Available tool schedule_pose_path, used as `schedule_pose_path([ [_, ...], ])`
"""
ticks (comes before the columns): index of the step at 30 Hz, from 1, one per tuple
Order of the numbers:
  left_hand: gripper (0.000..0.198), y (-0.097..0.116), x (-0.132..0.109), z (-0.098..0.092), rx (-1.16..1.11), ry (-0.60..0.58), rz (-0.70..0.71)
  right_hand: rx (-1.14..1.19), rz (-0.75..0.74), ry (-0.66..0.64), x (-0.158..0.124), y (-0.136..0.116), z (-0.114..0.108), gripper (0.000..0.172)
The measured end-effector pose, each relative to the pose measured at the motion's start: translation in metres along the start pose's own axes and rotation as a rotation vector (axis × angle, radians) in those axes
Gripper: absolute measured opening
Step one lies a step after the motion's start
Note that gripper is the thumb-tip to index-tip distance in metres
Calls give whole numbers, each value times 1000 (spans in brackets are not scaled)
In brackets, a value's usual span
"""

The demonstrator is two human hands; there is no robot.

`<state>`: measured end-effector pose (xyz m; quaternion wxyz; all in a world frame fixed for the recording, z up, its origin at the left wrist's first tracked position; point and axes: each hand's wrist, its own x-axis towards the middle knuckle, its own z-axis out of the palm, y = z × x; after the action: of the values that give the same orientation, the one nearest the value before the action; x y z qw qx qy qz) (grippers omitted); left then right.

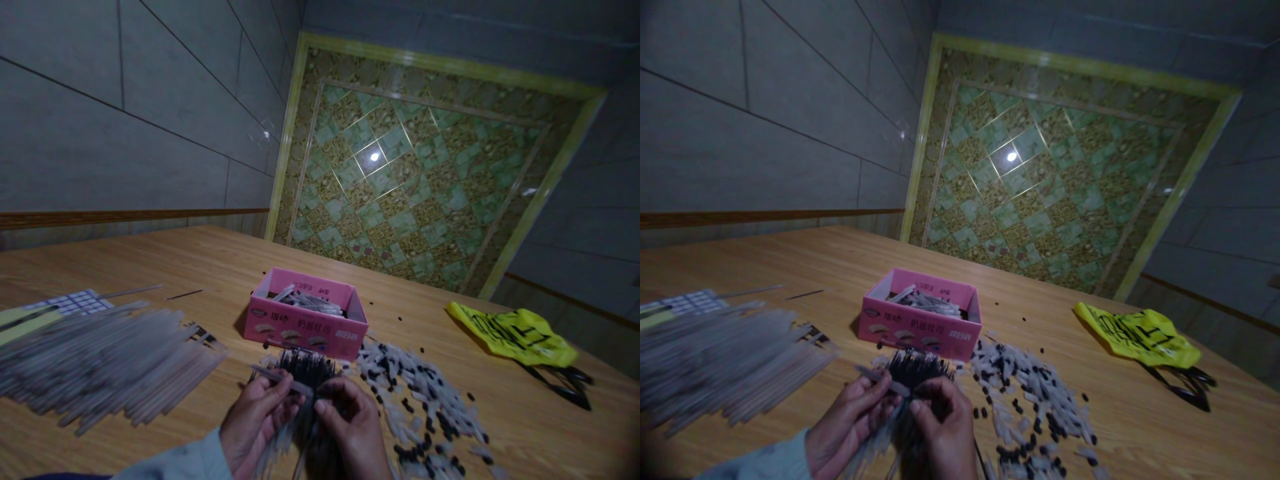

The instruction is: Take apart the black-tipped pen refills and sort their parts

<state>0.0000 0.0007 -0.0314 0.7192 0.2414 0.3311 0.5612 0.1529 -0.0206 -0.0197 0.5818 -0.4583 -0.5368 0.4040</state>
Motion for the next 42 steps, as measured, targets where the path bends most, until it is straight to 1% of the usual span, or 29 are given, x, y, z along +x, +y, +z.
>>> schedule_pose_path([
  [5,26,-1,0,-1,45,-14,27,-30,-4,8,-1,-6,3,14],
  [10,27,0,-2,2,89,24,30,-88,-29,12,-3,-9,3,12],
  [16,28,-1,-1,1,109,45,42,-264,-130,-20,-5,-7,0,3],
  [19,28,-2,0,0,120,49,41,-313,-180,-37,-5,-5,-1,2],
  [24,27,-1,-3,1,133,52,36,-361,-175,-22,-5,-2,-1,3],
  [34,36,3,-5,5,151,35,49,-394,-209,-19,-5,-3,-1,5],
  [42,36,1,-6,3,157,6,65,-232,-195,54,-6,-3,3,4],
])
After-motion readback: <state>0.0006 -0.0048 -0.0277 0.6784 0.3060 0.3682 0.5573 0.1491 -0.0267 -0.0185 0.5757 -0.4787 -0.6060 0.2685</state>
